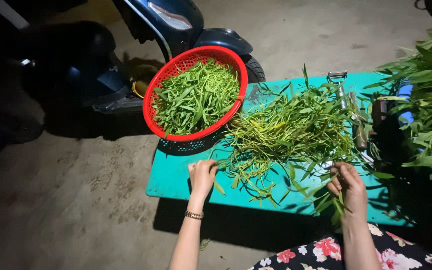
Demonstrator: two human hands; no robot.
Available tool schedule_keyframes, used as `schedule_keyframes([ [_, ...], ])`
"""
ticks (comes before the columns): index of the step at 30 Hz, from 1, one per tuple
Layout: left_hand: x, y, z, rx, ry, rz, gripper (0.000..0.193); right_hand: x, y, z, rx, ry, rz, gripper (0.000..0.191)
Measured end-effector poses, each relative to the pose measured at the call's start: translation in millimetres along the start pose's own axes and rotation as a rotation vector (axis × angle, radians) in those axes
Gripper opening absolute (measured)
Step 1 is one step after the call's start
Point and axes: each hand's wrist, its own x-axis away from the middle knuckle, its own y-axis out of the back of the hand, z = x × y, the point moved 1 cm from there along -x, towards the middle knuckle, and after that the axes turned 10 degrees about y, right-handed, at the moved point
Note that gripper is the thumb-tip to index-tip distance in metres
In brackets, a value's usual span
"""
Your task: The person sits at a low green table and sorts through piles of water spinach, picking edible leafy portions by hand and placing them into a red perforated basket while discarding stems and yellowed pieces onto the table. They work through the pile a handful at a time, occasionally gathering and turning the unsorted greens.
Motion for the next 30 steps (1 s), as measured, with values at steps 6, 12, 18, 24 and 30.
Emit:
schedule_keyframes([
  [6,10.3,15.2,8.8,0.024,0.045,0.080,0.025,-8.5,23.5,-20.3,-0.020,-0.024,-0.033,0.020],
  [12,-4.9,9.0,-42.1,0.193,-0.199,-0.029,0.017,-16.9,20.3,-28.9,-0.134,-0.116,-0.025,0.017],
  [18,-11.1,-55.4,-126.6,0.099,-0.596,0.214,0.033,-9.7,10.8,-22.1,-0.065,-0.138,-0.021,0.015],
  [24,-30.1,-97.9,-136.5,-0.139,-0.700,0.094,0.034,-10.3,12.0,-24.5,0.036,-0.100,-0.015,0.014],
  [30,-38.6,-90.7,-129.3,-0.225,-0.746,-0.003,0.012,0.4,5.6,-25.1,0.295,-0.148,-0.039,0.014],
])
